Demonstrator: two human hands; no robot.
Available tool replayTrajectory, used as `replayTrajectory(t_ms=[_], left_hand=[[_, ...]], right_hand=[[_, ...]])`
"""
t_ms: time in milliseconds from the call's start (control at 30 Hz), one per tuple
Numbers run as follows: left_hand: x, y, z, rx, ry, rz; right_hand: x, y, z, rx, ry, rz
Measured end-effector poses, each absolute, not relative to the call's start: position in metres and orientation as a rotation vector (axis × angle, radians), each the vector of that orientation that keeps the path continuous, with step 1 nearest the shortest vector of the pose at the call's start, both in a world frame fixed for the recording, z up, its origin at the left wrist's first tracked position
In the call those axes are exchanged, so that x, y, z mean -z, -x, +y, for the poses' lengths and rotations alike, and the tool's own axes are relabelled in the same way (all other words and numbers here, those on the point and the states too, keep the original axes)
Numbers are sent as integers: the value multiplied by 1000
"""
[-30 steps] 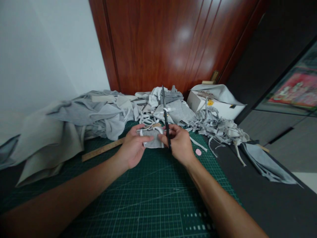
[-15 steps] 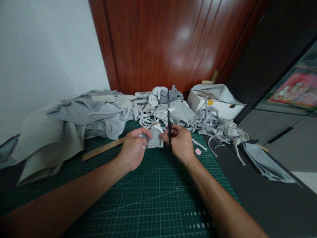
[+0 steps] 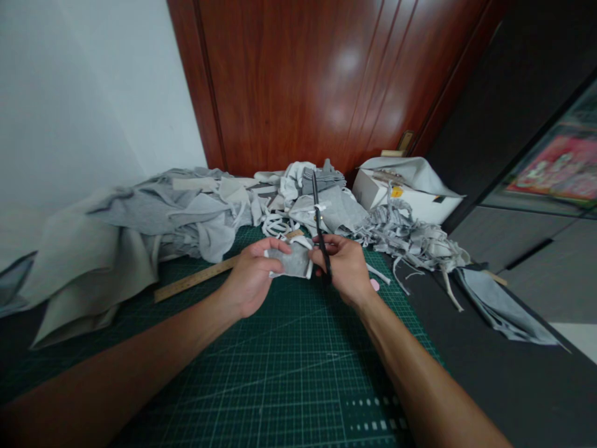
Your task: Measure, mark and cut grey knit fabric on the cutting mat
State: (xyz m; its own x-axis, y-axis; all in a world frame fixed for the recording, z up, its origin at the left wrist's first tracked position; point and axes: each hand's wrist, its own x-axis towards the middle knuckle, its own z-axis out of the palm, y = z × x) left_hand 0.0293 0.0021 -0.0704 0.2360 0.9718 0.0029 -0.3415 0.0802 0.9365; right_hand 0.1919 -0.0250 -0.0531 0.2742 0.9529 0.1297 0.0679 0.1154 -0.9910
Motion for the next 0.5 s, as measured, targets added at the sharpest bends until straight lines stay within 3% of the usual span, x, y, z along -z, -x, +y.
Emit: replayTrajectory(t_ms=[500], left_hand=[[67, -29, 1, -1087, -944, 802]], right_hand=[[57, -189, -25, -917, 1291, -1140]])
